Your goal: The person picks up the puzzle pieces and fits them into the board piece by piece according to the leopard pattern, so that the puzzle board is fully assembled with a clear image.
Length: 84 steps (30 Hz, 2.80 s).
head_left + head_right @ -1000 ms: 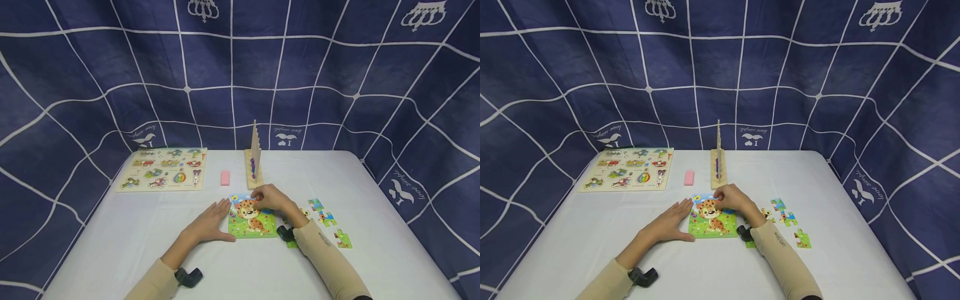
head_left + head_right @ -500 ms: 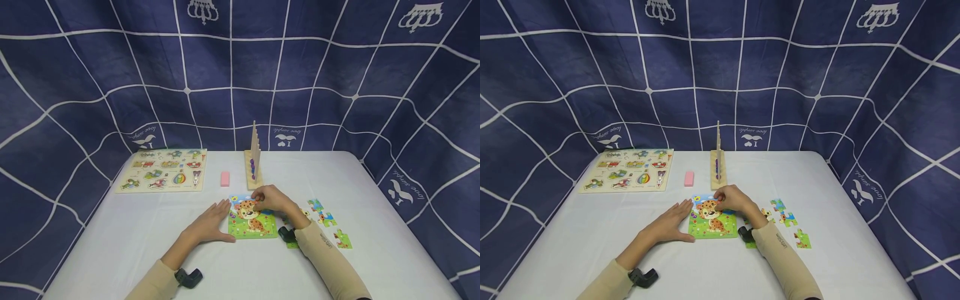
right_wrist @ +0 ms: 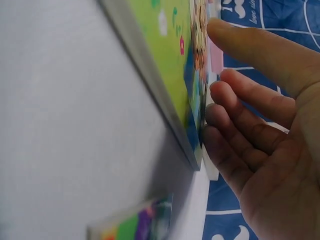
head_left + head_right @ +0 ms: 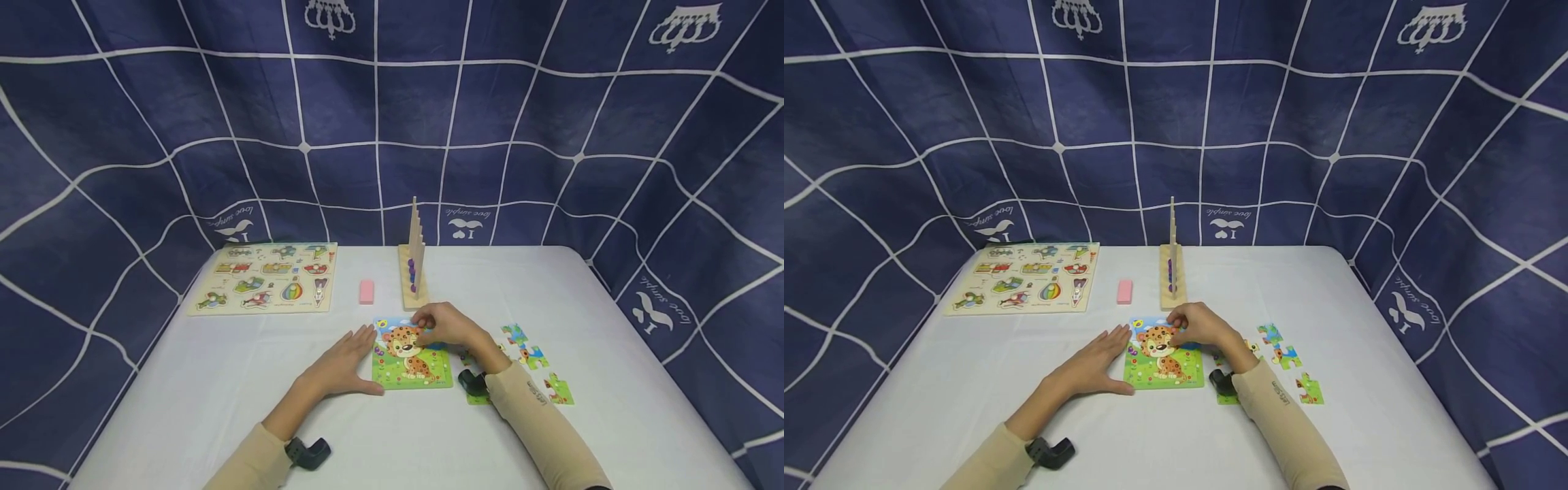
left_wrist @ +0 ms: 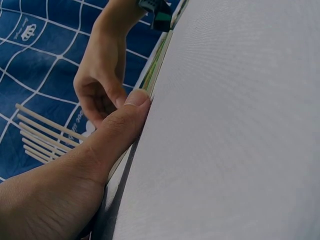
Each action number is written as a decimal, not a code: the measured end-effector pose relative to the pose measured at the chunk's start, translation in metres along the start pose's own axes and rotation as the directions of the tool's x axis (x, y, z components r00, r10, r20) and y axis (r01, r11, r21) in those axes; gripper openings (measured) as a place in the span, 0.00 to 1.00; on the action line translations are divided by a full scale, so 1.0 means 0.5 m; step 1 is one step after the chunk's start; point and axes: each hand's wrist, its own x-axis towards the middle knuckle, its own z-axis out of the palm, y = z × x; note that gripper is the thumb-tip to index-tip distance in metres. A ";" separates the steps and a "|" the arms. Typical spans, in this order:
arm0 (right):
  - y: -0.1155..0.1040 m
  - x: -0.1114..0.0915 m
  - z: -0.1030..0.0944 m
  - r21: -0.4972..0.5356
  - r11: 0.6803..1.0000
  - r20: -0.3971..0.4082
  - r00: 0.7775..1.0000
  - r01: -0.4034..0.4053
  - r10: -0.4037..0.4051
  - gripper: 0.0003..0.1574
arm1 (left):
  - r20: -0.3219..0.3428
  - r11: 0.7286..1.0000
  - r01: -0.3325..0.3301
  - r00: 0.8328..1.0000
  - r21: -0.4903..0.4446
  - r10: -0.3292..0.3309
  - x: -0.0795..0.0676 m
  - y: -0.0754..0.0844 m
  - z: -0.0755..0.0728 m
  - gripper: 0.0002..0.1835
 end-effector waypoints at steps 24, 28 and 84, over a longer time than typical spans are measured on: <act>0.066 -0.099 -0.056 -0.054 0.996 -0.017 0.998 -0.069 0.068 0.31 | -0.012 1.000 -0.008 1.000 0.007 0.008 -0.001 0.003 -0.004 0.66; 0.086 -0.120 -0.069 -0.058 0.994 -0.012 0.995 -0.098 0.097 0.30 | -0.014 1.000 -0.012 1.000 0.003 0.012 -0.001 0.002 -0.003 0.66; 0.246 -0.226 -0.211 0.010 0.975 0.043 0.974 -0.223 0.222 0.33 | -0.015 1.000 -0.010 1.000 0.005 0.010 -0.003 0.001 -0.001 0.67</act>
